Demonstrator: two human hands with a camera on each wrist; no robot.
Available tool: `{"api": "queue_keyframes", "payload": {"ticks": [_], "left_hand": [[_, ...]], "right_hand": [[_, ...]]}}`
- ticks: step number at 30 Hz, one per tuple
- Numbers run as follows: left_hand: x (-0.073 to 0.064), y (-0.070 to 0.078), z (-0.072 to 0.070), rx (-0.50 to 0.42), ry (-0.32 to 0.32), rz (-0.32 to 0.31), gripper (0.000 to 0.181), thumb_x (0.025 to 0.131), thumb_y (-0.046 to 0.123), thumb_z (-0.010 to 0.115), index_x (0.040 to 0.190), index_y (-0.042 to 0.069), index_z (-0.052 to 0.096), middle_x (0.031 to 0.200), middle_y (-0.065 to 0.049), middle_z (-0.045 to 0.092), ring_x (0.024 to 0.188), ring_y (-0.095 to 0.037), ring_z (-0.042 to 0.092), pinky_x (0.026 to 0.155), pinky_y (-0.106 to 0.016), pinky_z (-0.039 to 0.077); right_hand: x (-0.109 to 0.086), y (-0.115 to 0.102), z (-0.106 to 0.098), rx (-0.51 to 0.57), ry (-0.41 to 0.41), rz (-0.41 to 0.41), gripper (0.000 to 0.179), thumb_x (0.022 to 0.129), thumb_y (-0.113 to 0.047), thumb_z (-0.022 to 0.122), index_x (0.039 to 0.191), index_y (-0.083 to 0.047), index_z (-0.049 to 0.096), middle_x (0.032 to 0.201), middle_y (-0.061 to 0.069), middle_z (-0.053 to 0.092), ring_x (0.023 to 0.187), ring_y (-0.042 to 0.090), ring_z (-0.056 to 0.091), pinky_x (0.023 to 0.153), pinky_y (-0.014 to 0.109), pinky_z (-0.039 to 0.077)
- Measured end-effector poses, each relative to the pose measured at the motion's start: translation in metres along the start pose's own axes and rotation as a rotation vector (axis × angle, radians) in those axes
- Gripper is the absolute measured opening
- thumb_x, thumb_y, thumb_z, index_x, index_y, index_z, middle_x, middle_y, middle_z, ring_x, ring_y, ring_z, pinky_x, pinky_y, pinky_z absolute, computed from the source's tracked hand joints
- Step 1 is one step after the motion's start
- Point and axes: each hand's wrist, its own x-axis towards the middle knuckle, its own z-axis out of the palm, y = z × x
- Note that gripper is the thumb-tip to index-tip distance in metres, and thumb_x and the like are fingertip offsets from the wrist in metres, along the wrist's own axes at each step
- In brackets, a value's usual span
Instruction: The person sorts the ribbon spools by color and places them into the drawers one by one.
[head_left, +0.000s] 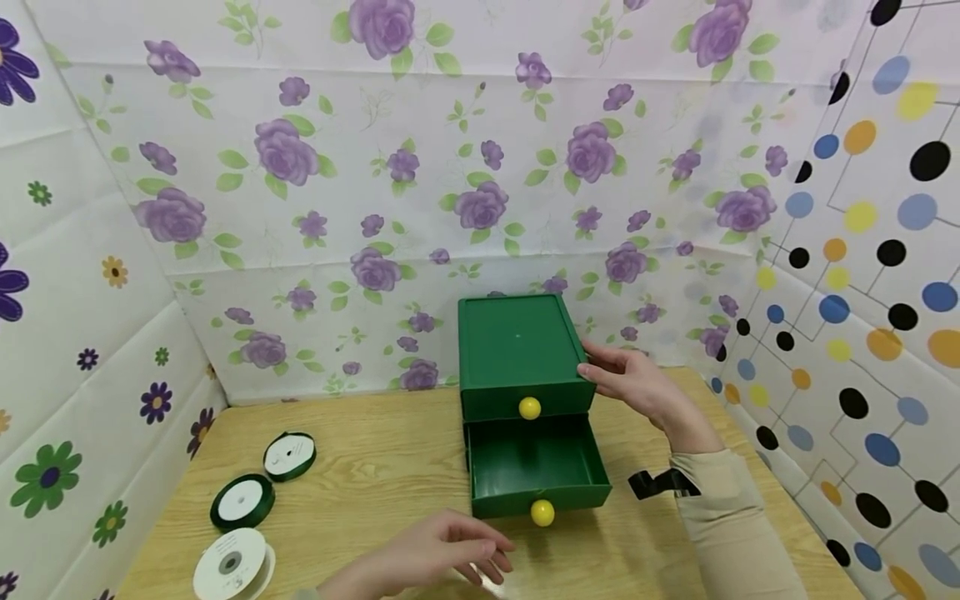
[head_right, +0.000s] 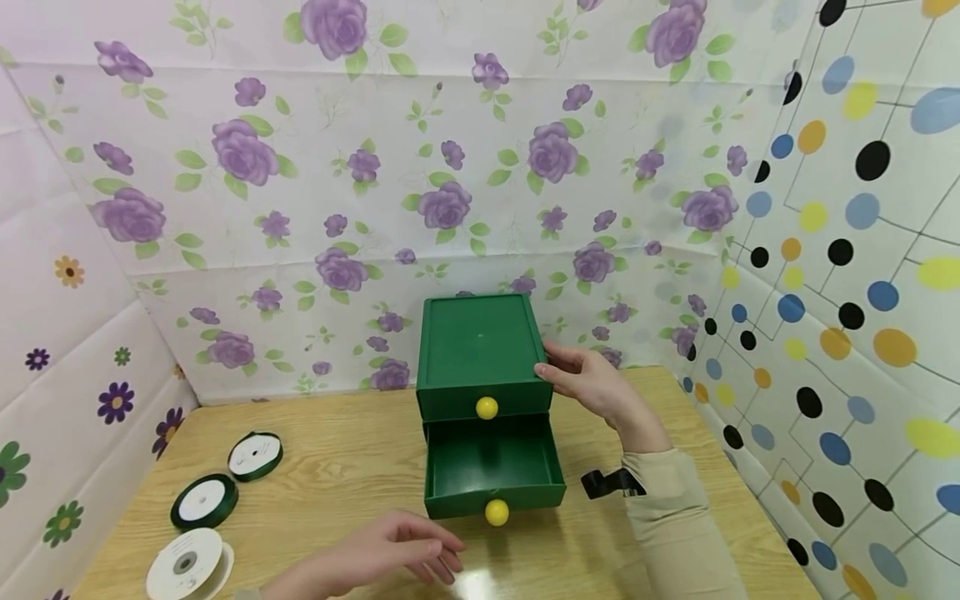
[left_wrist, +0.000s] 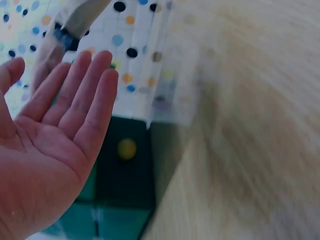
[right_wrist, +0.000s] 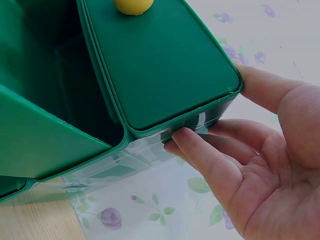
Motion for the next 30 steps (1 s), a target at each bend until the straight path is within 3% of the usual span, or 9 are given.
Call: {"api": "queue_keyframes", "payload": {"ticks": [3, 7, 13, 20, 25, 27, 29, 30], "left_hand": [[-0.012, 0.004, -0.01, 0.01, -0.005, 0.034, 0.04, 0.117, 0.021, 0.049, 0.142, -0.006, 0.065, 0.132, -0.025, 0.071, 0.12, -0.035, 0.071, 0.102, -0.061, 0.055], [-0.031, 0.01, -0.024, 0.051, 0.034, 0.074, 0.037, 0.116, 0.018, 0.05, 0.142, -0.004, 0.065, 0.134, -0.03, 0.067, 0.119, -0.029, 0.072, 0.101, -0.05, 0.058], [-0.064, 0.019, -0.046, 0.158, 0.211, 0.121, 0.035, 0.115, 0.014, 0.053, 0.144, -0.003, 0.064, 0.136, -0.031, 0.066, 0.119, -0.024, 0.072, 0.097, -0.035, 0.06], [-0.097, 0.02, -0.069, 0.261, 0.422, 0.058, 0.039, 0.113, 0.019, 0.058, 0.146, -0.003, 0.062, 0.141, -0.025, 0.065, 0.123, -0.025, 0.069, 0.097, -0.031, 0.059], [-0.118, 0.021, -0.076, 0.56, 0.677, -0.039, 0.041, 0.104, 0.036, 0.073, 0.14, 0.016, 0.071, 0.145, -0.011, 0.065, 0.132, -0.032, 0.062, 0.097, -0.042, 0.059], [-0.127, 0.021, -0.079, 0.718, 0.749, -0.05, 0.046, 0.099, 0.041, 0.079, 0.138, 0.019, 0.072, 0.147, -0.01, 0.063, 0.135, -0.037, 0.059, 0.098, -0.051, 0.058], [-0.137, 0.02, -0.083, 0.829, 0.777, -0.085, 0.056, 0.095, 0.047, 0.082, 0.141, 0.018, 0.069, 0.151, -0.013, 0.059, 0.138, -0.042, 0.055, 0.1, -0.06, 0.055], [-0.143, 0.019, -0.085, 0.873, 0.762, -0.108, 0.064, 0.094, 0.049, 0.082, 0.145, 0.014, 0.065, 0.154, -0.018, 0.054, 0.139, -0.048, 0.051, 0.099, -0.065, 0.053]], "right_hand": [[0.0, 0.0, 0.0, 0.006, 0.002, 0.0, 0.08, 0.107, -0.044, 0.068, 0.17, -0.013, 0.03, 0.172, 0.018, 0.031, 0.152, 0.04, 0.041, 0.116, 0.05, 0.044], [0.0, 0.0, 0.0, 0.002, 0.004, 0.001, 0.08, 0.107, -0.045, 0.067, 0.17, -0.013, 0.029, 0.173, 0.018, 0.03, 0.153, 0.04, 0.04, 0.116, 0.05, 0.043], [0.0, 0.0, 0.0, 0.005, 0.002, 0.007, 0.081, 0.107, -0.046, 0.067, 0.17, -0.014, 0.029, 0.172, 0.019, 0.03, 0.153, 0.039, 0.04, 0.116, 0.049, 0.043], [0.0, 0.0, 0.001, 0.0, 0.0, 0.013, 0.081, 0.107, -0.045, 0.067, 0.17, -0.013, 0.029, 0.172, 0.02, 0.03, 0.153, 0.04, 0.04, 0.116, 0.049, 0.043], [0.0, 0.0, 0.001, -0.003, -0.001, 0.008, 0.082, 0.107, -0.046, 0.067, 0.17, -0.012, 0.028, 0.173, 0.019, 0.029, 0.153, 0.04, 0.039, 0.117, 0.05, 0.043], [0.0, 0.0, 0.0, -0.001, 0.001, 0.009, 0.082, 0.106, -0.046, 0.067, 0.17, -0.013, 0.029, 0.173, 0.019, 0.029, 0.153, 0.039, 0.04, 0.116, 0.049, 0.044], [0.0, 0.001, 0.0, -0.003, -0.001, 0.007, 0.081, 0.107, -0.047, 0.066, 0.17, -0.013, 0.028, 0.173, 0.019, 0.029, 0.153, 0.04, 0.04, 0.116, 0.05, 0.044], [0.0, 0.001, 0.0, -0.005, -0.001, 0.006, 0.081, 0.107, -0.046, 0.066, 0.17, -0.013, 0.028, 0.172, 0.02, 0.03, 0.153, 0.04, 0.04, 0.116, 0.05, 0.044]]}}
